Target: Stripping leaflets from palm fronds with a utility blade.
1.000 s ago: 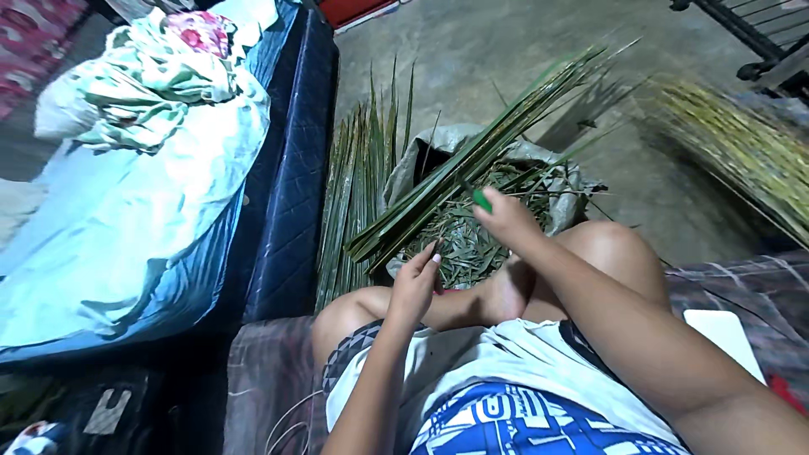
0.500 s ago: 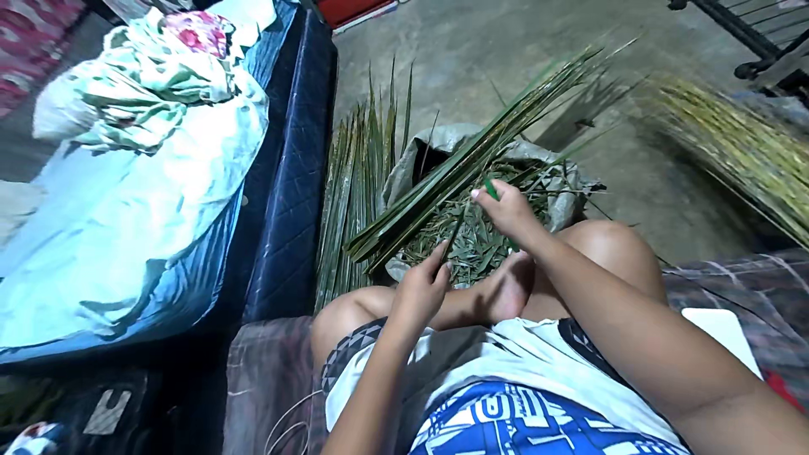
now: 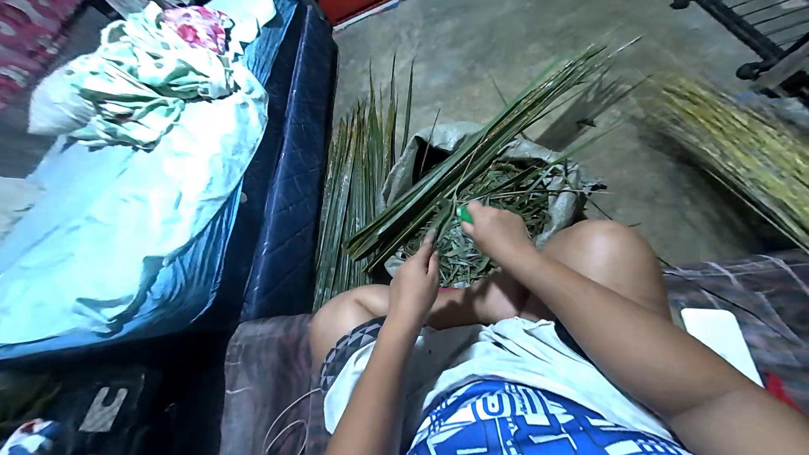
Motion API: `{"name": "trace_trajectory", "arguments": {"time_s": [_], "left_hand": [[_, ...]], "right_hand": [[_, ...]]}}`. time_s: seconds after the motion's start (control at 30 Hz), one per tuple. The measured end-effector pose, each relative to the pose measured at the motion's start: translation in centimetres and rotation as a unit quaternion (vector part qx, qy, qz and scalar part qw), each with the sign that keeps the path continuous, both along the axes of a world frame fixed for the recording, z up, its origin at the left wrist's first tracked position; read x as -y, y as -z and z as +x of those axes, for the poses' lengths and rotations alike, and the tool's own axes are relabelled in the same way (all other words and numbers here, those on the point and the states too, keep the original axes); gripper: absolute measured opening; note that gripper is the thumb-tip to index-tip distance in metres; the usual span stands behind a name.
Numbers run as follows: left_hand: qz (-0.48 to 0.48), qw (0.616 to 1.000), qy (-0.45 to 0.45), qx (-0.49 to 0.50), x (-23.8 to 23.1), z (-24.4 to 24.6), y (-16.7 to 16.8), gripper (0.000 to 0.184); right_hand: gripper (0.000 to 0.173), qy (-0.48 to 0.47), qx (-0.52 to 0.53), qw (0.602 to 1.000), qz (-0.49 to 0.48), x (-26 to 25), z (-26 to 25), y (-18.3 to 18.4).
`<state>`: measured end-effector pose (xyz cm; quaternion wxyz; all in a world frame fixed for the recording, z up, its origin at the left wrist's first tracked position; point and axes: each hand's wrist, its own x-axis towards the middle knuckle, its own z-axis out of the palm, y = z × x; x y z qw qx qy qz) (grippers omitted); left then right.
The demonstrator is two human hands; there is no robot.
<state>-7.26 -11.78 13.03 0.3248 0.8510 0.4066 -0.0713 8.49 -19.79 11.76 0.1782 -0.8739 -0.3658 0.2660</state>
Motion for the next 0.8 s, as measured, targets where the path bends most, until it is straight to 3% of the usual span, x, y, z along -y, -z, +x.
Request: {"name": "trace_trajectory", "arguments": {"time_s": [0.13,0.3,0.47,0.7,0.8], "left_hand": [[-0.006,1.0,0.001,0.0,0.0,-0.1,0.2,0.048],[-0.007,1.0,-0.009,0.005,-0.5,-0.4,0.4,0.047],[0.023,0.999,-0.009,-0.045,0.0,-0.3,-0.1,0.048],[0.028,0.998,0.006,-0.047,0.6,-0.2,-0.4,0.048],[-0.001,1.0,-0.006,-0.011,0.1,-0.5,-0.2,0.047]], "right_hand": [[0.028,0.04,-0.018,0.999,0.027,0.3,0.8,-0.2],[0.032,-0.118,-0.193,0.974,0.016,1.6,-3.3,-0.5],[0.037,-0.105,-0.102,0.988,-0.054,0.4,-2.8,-1.0],[0.03,0.07,-0.048,0.996,-0.001,-0.3,2.1,1.1],[0.027,0.001,-0.094,0.995,0.03,0.5,0.7,0.4]]}}
